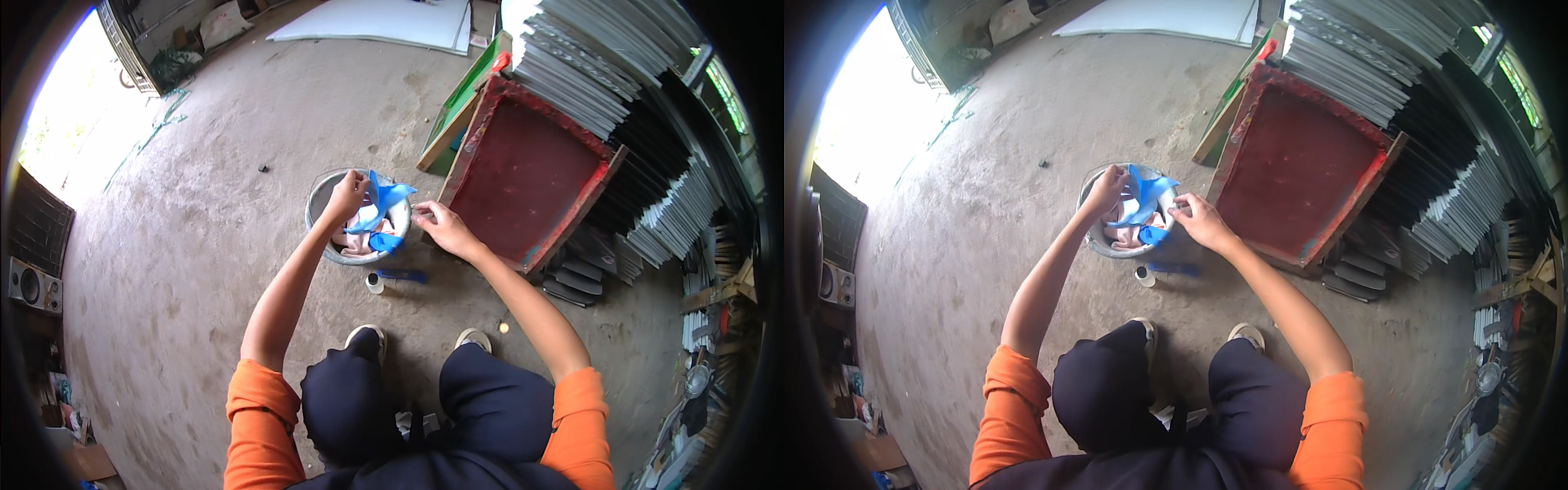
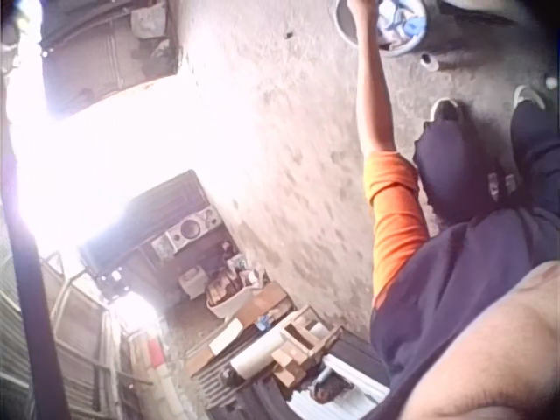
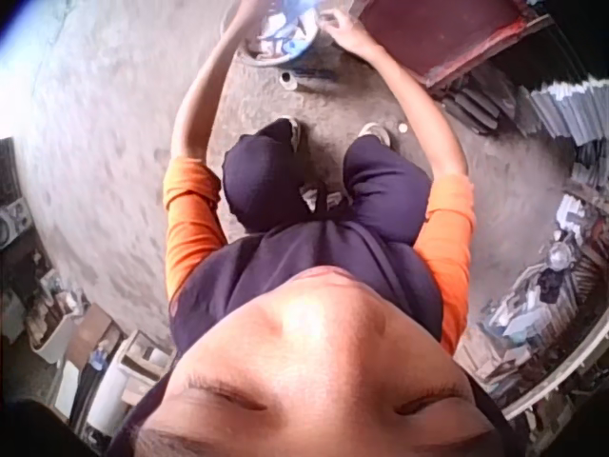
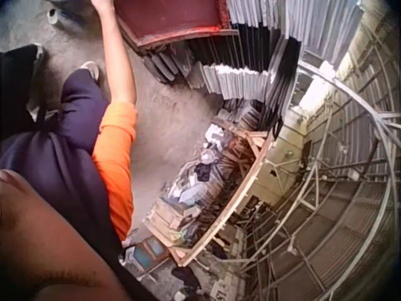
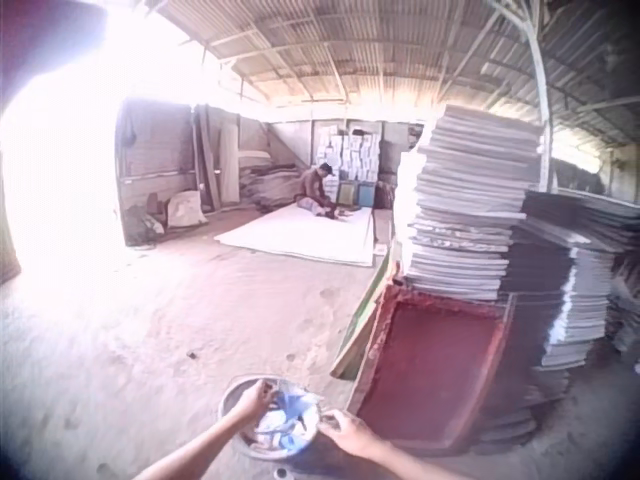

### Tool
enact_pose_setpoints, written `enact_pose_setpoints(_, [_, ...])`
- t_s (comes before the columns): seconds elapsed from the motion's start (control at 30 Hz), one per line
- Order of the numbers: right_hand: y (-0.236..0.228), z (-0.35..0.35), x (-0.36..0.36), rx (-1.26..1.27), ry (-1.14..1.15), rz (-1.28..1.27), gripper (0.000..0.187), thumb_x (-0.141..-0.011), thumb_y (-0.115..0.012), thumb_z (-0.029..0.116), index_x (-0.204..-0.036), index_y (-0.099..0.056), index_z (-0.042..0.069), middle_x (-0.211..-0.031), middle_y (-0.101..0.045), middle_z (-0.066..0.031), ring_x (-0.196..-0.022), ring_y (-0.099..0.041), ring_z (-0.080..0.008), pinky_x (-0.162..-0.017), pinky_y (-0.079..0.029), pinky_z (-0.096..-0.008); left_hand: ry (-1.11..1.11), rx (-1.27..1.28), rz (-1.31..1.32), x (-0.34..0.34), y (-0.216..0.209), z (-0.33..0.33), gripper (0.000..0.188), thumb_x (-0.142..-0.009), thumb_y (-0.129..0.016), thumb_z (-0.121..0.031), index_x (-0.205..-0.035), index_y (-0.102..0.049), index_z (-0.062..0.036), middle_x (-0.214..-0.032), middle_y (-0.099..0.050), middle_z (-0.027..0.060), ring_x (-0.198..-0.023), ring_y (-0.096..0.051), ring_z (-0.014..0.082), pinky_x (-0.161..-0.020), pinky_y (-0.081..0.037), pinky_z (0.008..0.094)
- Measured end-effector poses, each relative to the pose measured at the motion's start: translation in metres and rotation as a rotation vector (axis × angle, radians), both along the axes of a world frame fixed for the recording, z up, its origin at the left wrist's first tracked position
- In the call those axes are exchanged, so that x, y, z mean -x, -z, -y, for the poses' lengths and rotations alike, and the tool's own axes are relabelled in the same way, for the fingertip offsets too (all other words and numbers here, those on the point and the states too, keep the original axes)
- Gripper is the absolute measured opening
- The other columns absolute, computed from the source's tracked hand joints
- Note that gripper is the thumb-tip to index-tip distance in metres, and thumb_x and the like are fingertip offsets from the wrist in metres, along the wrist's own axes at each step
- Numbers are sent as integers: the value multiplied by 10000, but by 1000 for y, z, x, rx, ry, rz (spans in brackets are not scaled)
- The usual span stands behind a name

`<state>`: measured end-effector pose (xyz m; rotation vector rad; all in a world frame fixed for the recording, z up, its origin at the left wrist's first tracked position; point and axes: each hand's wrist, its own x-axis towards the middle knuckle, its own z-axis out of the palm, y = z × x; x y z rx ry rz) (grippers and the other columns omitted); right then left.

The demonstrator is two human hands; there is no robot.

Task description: The person picks up a red printing frame and places it on a stack of white boards. They retrieve a bucket containing cleaning supplies, take out a blue cloth, and wipe the surface of the red frame. The person proceeds to peel off strips of red tape from the frame's edges and uses a blue plastic scraper to remove residue from the surface.

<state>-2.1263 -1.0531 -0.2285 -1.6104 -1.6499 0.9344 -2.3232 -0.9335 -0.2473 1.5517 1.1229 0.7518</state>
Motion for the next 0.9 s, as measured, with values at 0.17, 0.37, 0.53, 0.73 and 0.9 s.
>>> enact_pose_setpoints(0.17, [8, -19, 2, -10, 51, 66, 615, -827, -575, 398, -1239, -348, 1, -1161, -512, -197, -1049, -525, -270, -884, -413, -332, 18, 130, 253, -13, -22, 23, 276, -934, -411, -217, -1084, -371, 12, -1024, -488, 164, -891, -593, 232, -746, -531, 326])
enact_pose_setpoints(0.37, [15, -50, 42, -82, -32, -54, 631, -741, -697, 261, -1230, -385, 11, -1095, -561, -157, -993, -564, -218, -830, -455, -315, -60, 219, 274, 6, -36, 40, 293, -950, -355, -273, -1115, -342, -32, -1087, -480, 161, -937, -578, 260, -820, -484, 369])
enact_pose_setpoints(0.53, [1, -15, 42, 6, -69, -378, 369, -816, -605, 127, -1136, -485, -13, -988, -605, -85, -843, -586, -131, -712, -479, -255, 21, 421, 528, 13, -44, 65, 247, -938, -390, -236, -1071, -367, -29, -1119, -473, 159, -992, -551, 286, -878, -461, 411])
enact_pose_setpoints(0.73, [-24, 48, -38, -102, 162, -414, 225, -807, -558, 43, -1026, -577, -6, -828, -636, -55, -733, -576, -89, -643, -460, -231, 224, 389, 493, -49, -80, 102, 236, -908, -468, -210, -1052, -394, -37, -1136, -480, 164, -1030, -528, 291, -874, -470, 416])
enact_pose_setpoints(0.9, [-17, 107, -126, -156, 372, -334, 188, -786, -526, 46, -929, -644, 18, -788, -632, -42, -714, -563, -85, -649, -441, -231, 360, 256, 102, -95, -67, 95, 390, -874, -524, -325, -1125, -396, -55, -1152, -480, 111, -1092, -481, 235, -870, -442, 391])
